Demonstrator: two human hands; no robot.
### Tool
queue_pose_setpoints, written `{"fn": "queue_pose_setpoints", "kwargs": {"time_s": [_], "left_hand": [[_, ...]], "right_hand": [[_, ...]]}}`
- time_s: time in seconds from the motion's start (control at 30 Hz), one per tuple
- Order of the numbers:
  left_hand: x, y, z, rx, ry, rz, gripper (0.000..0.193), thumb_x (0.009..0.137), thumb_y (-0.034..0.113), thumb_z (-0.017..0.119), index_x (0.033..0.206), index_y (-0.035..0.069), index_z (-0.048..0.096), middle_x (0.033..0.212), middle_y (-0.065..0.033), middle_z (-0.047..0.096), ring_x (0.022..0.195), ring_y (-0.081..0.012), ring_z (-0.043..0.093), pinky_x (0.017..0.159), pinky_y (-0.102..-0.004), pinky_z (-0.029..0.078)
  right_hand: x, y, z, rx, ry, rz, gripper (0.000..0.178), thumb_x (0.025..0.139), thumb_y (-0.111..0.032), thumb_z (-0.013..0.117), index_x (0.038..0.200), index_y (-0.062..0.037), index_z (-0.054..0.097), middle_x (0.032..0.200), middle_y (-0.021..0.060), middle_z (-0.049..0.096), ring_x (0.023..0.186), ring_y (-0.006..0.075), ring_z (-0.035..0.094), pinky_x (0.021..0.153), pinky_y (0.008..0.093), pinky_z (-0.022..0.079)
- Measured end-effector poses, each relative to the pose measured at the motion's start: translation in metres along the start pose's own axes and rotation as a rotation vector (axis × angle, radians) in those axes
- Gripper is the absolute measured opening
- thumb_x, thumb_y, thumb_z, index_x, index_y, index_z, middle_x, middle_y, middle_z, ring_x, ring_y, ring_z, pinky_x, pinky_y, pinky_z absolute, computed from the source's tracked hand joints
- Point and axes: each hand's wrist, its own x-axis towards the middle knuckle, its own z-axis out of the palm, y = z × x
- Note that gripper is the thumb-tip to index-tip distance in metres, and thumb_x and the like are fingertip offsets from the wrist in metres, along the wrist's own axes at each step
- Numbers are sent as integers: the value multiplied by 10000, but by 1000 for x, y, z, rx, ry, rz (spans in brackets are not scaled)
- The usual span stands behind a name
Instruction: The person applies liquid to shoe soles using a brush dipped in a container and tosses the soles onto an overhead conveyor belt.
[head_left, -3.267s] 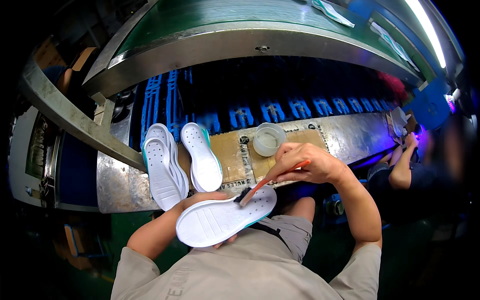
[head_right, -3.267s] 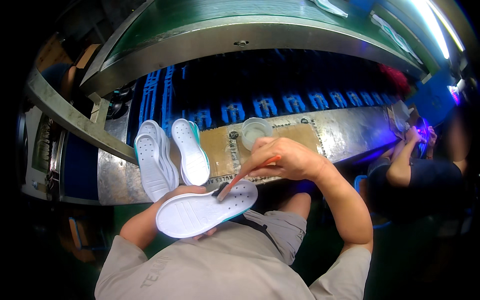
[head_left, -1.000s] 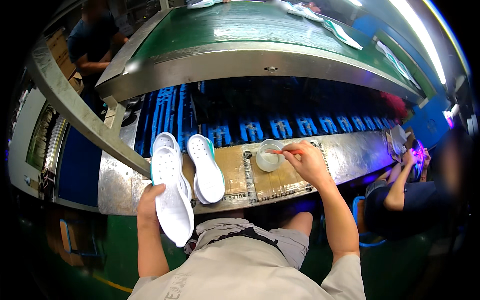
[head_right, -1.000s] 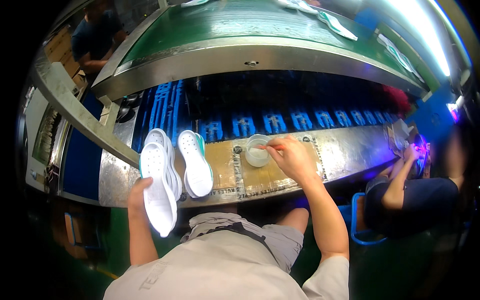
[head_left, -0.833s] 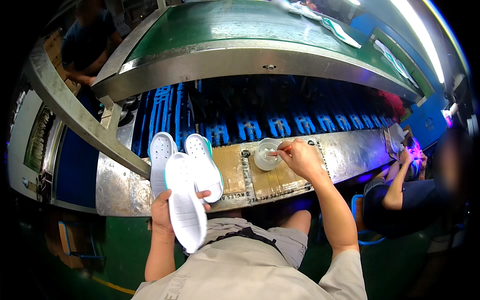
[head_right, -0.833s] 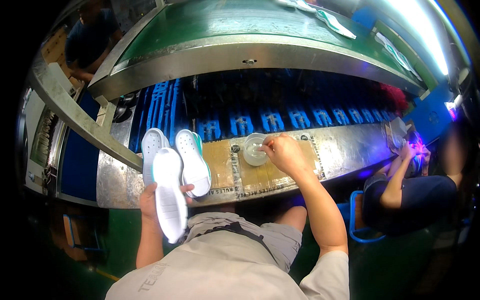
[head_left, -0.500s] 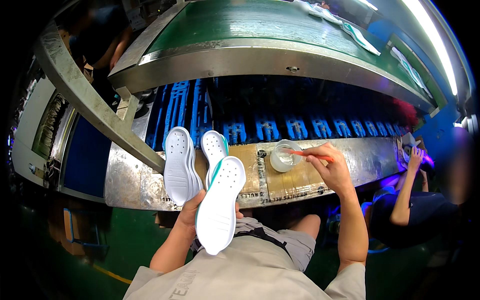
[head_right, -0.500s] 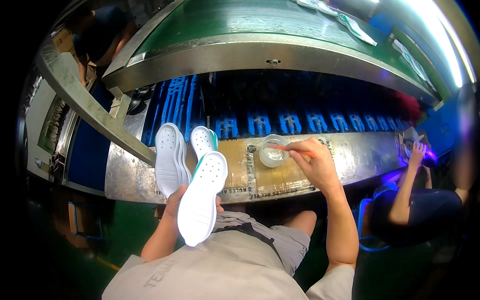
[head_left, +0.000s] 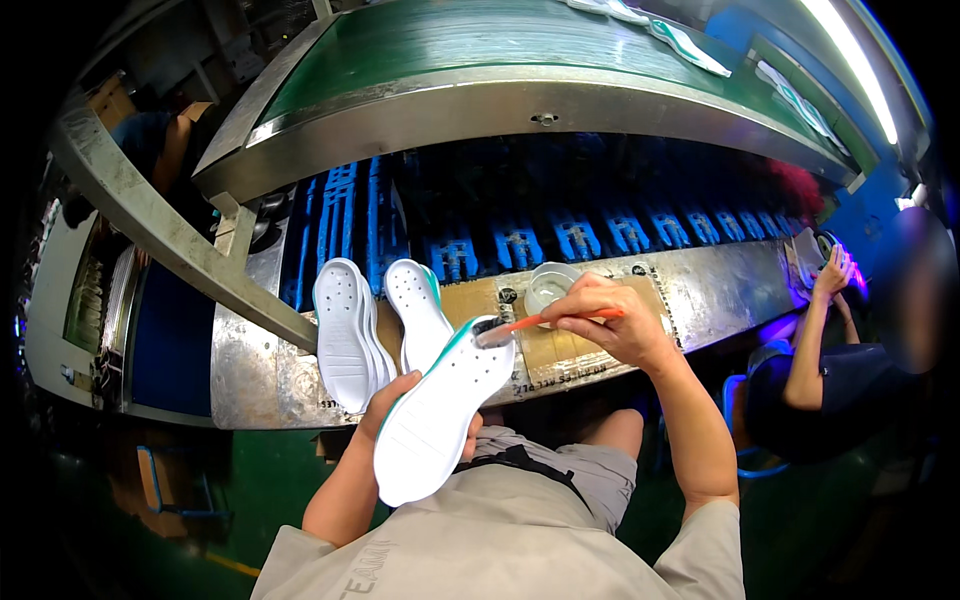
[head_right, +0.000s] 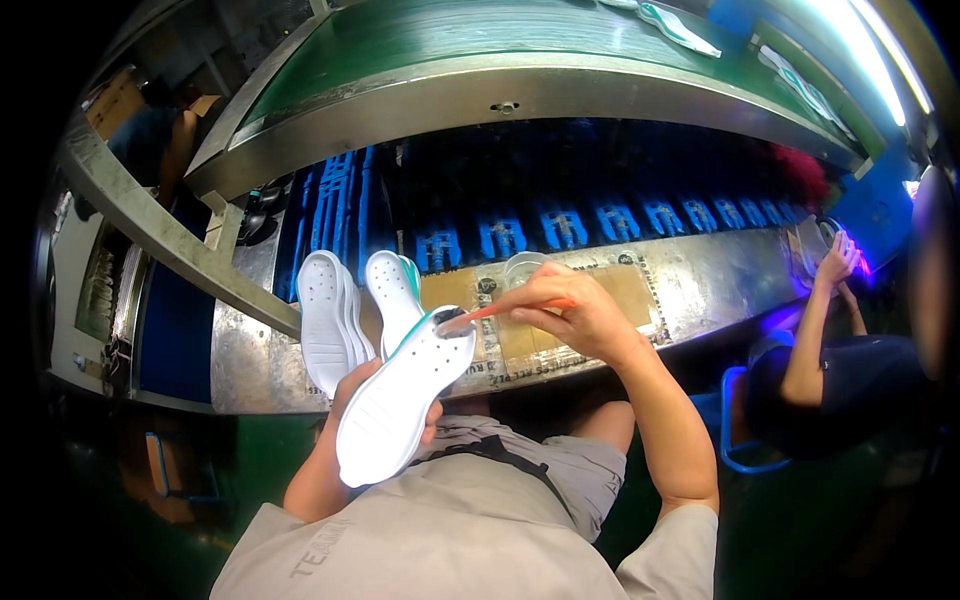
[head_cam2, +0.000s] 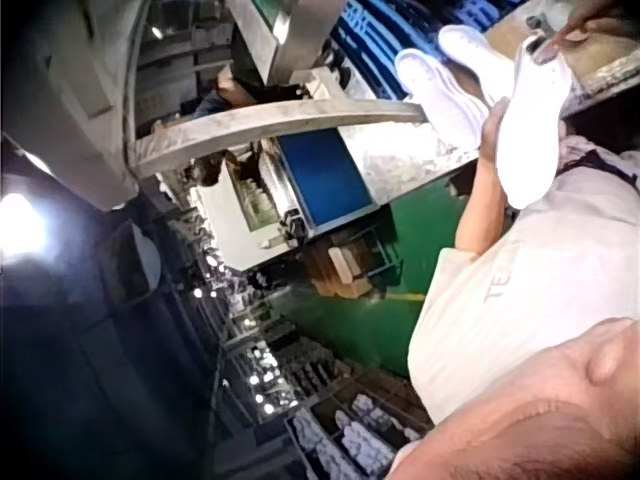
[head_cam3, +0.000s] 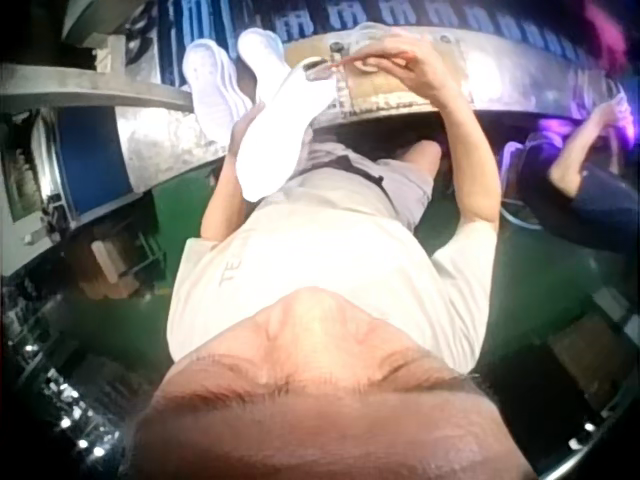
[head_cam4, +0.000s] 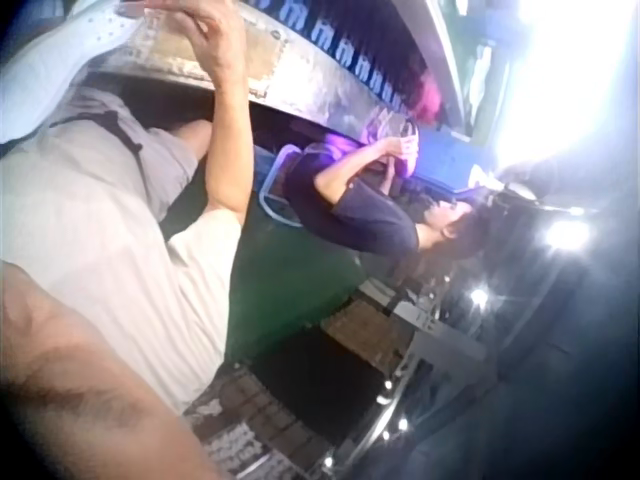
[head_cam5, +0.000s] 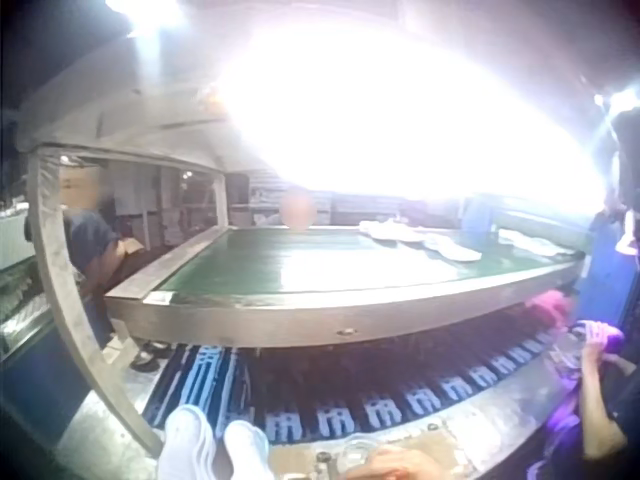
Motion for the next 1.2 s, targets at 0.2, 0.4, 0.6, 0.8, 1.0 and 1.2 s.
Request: {"fn": "queue_pose_setpoints", "kwargs": {"time_s": [0.2,0.4,0.6,0.8,1.0,1.2], "left_hand": [[22,10,9,486,96,429,646,1066,460,433,1475,-36,500,1168,-278,682,993,-415,719,889,-493,606],[29,31,14,773,87,751,648,1090,453,421,1596,66,307,1250,-228,645,1060,-346,712,934,-468,583],[30,44,12,911,167,959,698,1079,519,426,1581,57,278,1240,-235,647,1106,-357,700,947,-466,587],[41,25,24,1167,336,1187,690,1086,519,345,1553,15,286,1243,-244,639,1106,-335,679,976,-459,538],[53,19,19,1395,272,1226,729,1085,536,354,1558,-5,230,1251,-258,628,1130,-332,639,994,-442,505],[45,18,-5,1571,331,1157,746,1094,448,364,1595,-91,244,1460,-264,539,1329,-368,563,1154,-445,410]], "right_hand": [[-20,-26,28,35,86,56,190,885,-83,817,1075,-78,817,856,58,736,782,210,625,722,348,534],[-43,-49,43,165,9,-15,205,869,-66,824,1072,-73,803,830,61,714,775,238,608,710,367,517],[-62,-75,56,204,19,101,156,875,-22,809,1029,2,803,842,70,762,776,199,674,708,309,540],[-66,-88,89,802,254,666,186,1042,-106,676,1083,48,772,842,76,759,799,127,684,759,278,552],[-44,-78,99,970,369,574,245,1067,-158,658,1094,61,766,856,84,751,818,128,695,796,278,574],[-34,-70,105,1159,461,557,309,1097,-207,607,1095,65,754,895,76,735,843,121,667,816,272,554]]}}
